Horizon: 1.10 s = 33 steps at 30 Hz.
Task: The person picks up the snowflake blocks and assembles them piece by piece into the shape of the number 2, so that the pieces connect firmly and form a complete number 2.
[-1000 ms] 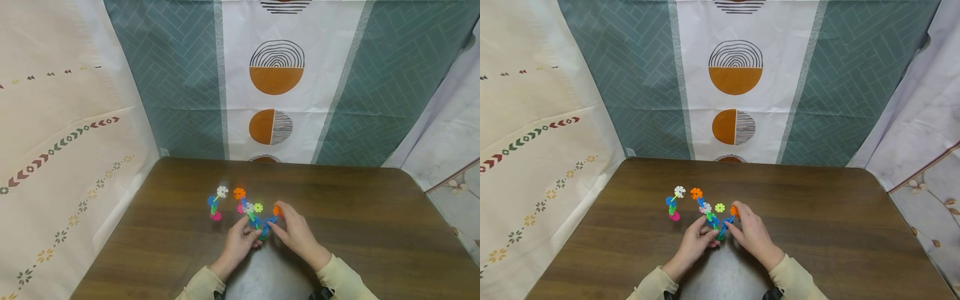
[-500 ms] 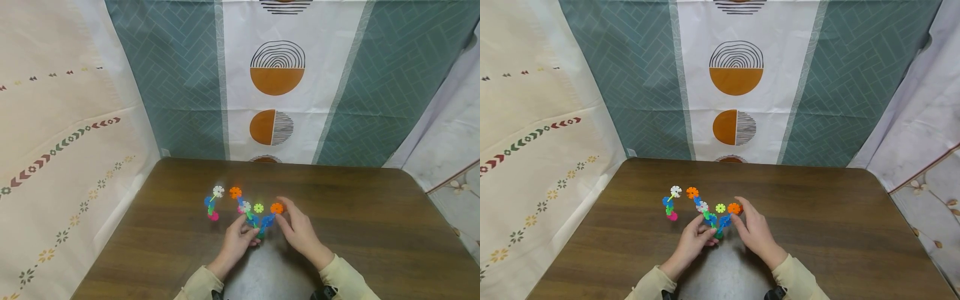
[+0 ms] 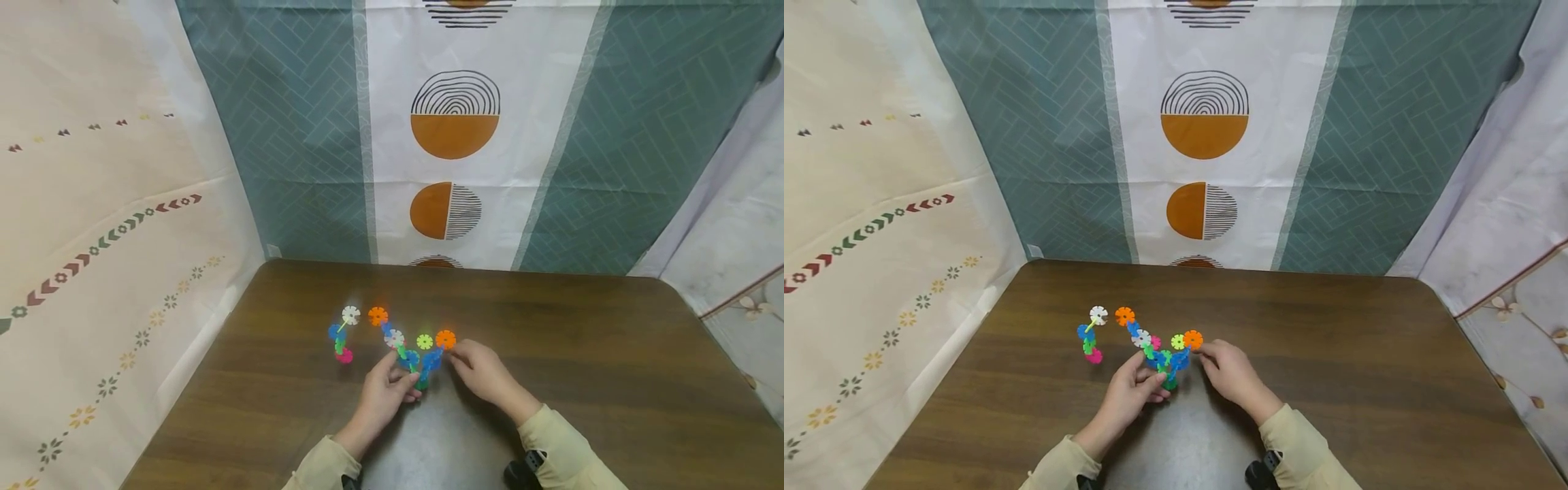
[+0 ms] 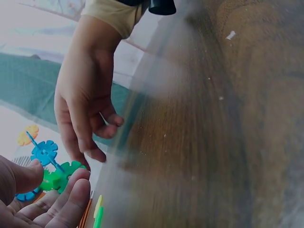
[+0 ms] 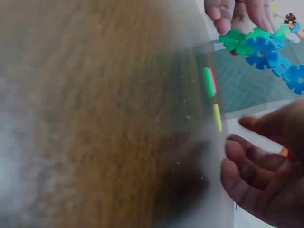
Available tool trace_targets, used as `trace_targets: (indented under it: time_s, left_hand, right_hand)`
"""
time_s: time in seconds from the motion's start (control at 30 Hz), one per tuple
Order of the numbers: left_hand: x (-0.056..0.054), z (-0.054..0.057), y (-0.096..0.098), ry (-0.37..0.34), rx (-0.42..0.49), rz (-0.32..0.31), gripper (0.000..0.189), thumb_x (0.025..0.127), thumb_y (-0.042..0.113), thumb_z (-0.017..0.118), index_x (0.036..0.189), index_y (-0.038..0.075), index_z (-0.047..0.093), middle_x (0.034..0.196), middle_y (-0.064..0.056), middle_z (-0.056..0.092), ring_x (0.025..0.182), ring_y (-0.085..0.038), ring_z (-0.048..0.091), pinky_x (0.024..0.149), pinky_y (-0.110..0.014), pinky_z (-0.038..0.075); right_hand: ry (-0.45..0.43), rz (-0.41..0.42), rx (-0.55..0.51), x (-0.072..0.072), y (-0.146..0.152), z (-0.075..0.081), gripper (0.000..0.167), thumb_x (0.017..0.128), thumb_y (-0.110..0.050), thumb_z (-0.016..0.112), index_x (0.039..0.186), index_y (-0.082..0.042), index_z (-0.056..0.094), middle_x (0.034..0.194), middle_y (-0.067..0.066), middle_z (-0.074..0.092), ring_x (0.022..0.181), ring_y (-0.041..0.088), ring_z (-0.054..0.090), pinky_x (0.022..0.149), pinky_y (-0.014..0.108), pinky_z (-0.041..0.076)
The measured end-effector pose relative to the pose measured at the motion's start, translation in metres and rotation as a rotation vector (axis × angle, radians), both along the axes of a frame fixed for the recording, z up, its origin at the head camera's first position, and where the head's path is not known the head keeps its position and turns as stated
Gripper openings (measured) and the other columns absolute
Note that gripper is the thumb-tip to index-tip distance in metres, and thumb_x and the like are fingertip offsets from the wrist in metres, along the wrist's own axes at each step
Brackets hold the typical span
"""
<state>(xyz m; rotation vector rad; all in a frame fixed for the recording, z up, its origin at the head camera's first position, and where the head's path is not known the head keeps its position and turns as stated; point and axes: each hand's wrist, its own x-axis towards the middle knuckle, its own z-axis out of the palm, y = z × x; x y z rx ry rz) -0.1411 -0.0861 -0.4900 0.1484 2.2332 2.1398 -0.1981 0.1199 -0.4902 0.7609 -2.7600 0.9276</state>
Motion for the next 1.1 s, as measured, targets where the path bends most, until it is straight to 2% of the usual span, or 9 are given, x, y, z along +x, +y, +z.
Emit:
trace_targets:
  time_s: [0.17, 0.33, 0.43, 0.6, 0.7, 0.83, 1.0, 1.1]
  left_hand:
    - [0.002, -0.002, 0.0, -0.02, 0.013, 0.002, 0.019, 0.092, 0.0, 0.064, 0.107, -0.003, 0.052, 0.086, -0.024, 0.069, 0.071, -0.044, 0.068, 0.063, -0.047, 0.058]
    - [0.002, -0.004, 0.0, -0.028, 0.026, 0.003, 0.02, 0.092, -0.001, 0.064, 0.108, -0.003, 0.052, 0.086, -0.025, 0.069, 0.071, -0.046, 0.067, 0.063, -0.048, 0.057]
    - [0.002, -0.005, 0.0, -0.026, 0.033, 0.0, 0.019, 0.092, 0.0, 0.064, 0.106, -0.003, 0.051, 0.086, -0.025, 0.069, 0.071, -0.046, 0.067, 0.063, -0.048, 0.058]
    - [0.0, -0.004, -0.002, -0.011, 0.017, -0.003, 0.018, 0.093, 0.001, 0.064, 0.103, -0.003, 0.05, 0.087, -0.025, 0.07, 0.071, -0.043, 0.068, 0.062, -0.045, 0.058]
    - [-0.001, -0.004, -0.003, -0.005, 0.004, -0.001, 0.018, 0.093, 0.001, 0.063, 0.1, -0.003, 0.048, 0.087, -0.024, 0.07, 0.071, -0.041, 0.069, 0.062, -0.042, 0.059]
    - [-0.002, -0.003, -0.004, -0.011, -0.012, 0.006, 0.019, 0.093, 0.002, 0.063, 0.099, -0.004, 0.046, 0.088, -0.024, 0.07, 0.071, -0.038, 0.069, 0.062, -0.041, 0.059]
    - [-0.003, -0.002, -0.003, -0.022, -0.024, 0.007, 0.018, 0.094, -0.001, 0.062, 0.106, -0.004, 0.049, 0.089, -0.026, 0.069, 0.072, -0.043, 0.068, 0.064, -0.045, 0.058]
    - [-0.001, 0.006, -0.002, -0.026, -0.019, 0.004, 0.022, 0.094, -0.003, 0.06, 0.113, -0.005, 0.05, 0.089, -0.029, 0.068, 0.074, -0.048, 0.066, 0.066, -0.05, 0.057]
  right_hand:
    - [0.082, 0.145, 0.197, -0.001, -0.008, -0.009, 0.005, 0.09, -0.007, 0.066, 0.093, -0.005, 0.068, 0.089, 0.005, 0.064, 0.082, 0.022, 0.062, 0.077, 0.041, 0.054]
    - [0.167, 0.198, 0.371, 0.001, -0.013, -0.01, 0.007, 0.092, -0.01, 0.064, 0.097, -0.008, 0.068, 0.09, 0.006, 0.065, 0.08, 0.024, 0.065, 0.073, 0.04, 0.056]
    - [0.18, 0.209, 0.377, 0.002, -0.012, -0.01, 0.008, 0.092, -0.013, 0.065, 0.098, -0.012, 0.071, 0.091, 0.003, 0.067, 0.081, 0.022, 0.066, 0.07, 0.038, 0.056]
    - [0.163, 0.181, 0.365, 0.006, -0.003, -0.004, 0.014, 0.09, -0.018, 0.069, 0.102, -0.014, 0.075, 0.091, 0.0, 0.068, 0.079, 0.018, 0.065, 0.066, 0.036, 0.055]
    - [0.134, 0.168, 0.376, 0.009, 0.003, 0.002, 0.019, 0.09, -0.019, 0.07, 0.108, -0.015, 0.075, 0.084, -0.002, 0.066, 0.069, 0.014, 0.058, 0.057, 0.03, 0.049]
    - [0.12, 0.167, 0.363, 0.012, 0.008, 0.009, 0.016, 0.088, -0.018, 0.072, 0.103, -0.012, 0.076, 0.075, -0.004, 0.06, 0.061, 0.01, 0.047, 0.05, 0.024, 0.04]
    - [0.138, 0.128, 0.321, 0.012, 0.009, 0.012, 0.013, 0.082, -0.017, 0.079, 0.093, -0.011, 0.075, 0.076, -0.005, 0.057, 0.063, 0.009, 0.048, 0.054, 0.025, 0.045]
    - [0.153, 0.113, 0.299, 0.009, 0.006, 0.01, 0.018, 0.081, -0.018, 0.08, 0.097, -0.011, 0.073, 0.084, -0.003, 0.06, 0.067, 0.011, 0.054, 0.061, 0.028, 0.051]
